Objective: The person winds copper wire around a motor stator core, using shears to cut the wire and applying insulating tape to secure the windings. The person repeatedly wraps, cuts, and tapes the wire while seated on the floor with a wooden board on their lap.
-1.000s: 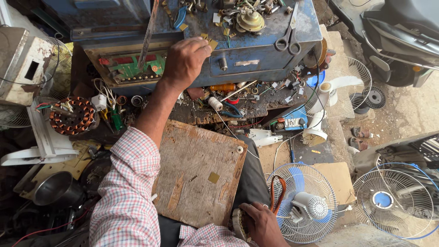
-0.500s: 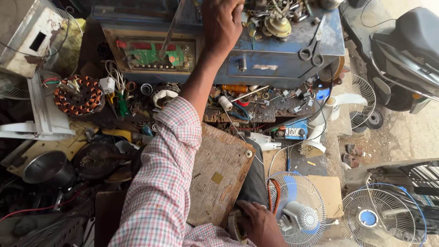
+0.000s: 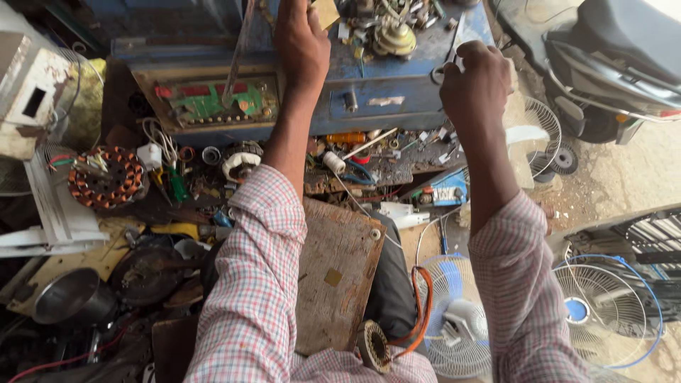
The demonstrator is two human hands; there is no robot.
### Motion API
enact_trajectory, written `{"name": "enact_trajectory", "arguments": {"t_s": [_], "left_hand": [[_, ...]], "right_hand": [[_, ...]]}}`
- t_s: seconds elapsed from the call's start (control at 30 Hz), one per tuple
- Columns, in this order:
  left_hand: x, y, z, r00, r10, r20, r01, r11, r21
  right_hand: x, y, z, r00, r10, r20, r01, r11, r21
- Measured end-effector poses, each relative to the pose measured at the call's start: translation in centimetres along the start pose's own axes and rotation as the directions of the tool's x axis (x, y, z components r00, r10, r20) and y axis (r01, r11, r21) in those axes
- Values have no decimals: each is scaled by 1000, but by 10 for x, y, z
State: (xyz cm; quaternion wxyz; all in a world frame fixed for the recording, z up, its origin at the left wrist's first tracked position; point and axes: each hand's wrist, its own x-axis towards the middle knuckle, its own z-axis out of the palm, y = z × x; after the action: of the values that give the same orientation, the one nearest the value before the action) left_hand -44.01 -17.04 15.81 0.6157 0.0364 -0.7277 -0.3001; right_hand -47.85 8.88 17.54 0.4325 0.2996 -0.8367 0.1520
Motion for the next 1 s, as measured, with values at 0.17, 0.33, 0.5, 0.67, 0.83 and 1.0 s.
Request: {"name": "enact_trajectory", "arguments": {"t_s": [0.17, 0.33, 0.5, 0.67, 0.83, 1.0], "left_hand": [[8, 8, -8, 1000, 12, -12, -13, 994, -112], [12, 7, -9, 992, -123, 25, 125, 961, -248], [18, 26, -43, 882, -413, 228, 429, 501, -752], [-44, 60, -138, 599, -536, 594, 784, 243, -571], [-133, 112, -216, 499, -551, 669, 857, 201, -474], [-187, 151, -250, 480, -557, 677, 876, 274, -396]], "right_hand": [[36, -1, 20, 657, 397, 641, -397, 905, -153], [35, -2, 20, 876, 241, 418, -247, 968, -42], [-13, 9, -21, 742, 468, 479, -646, 691, 326], [-177, -34, -92, 575, 118, 810, -770, -255, 584], [-270, -90, -149, 452, -325, 831, -892, -192, 410], [-276, -128, -165, 396, -453, 799, -912, -292, 287]]}}
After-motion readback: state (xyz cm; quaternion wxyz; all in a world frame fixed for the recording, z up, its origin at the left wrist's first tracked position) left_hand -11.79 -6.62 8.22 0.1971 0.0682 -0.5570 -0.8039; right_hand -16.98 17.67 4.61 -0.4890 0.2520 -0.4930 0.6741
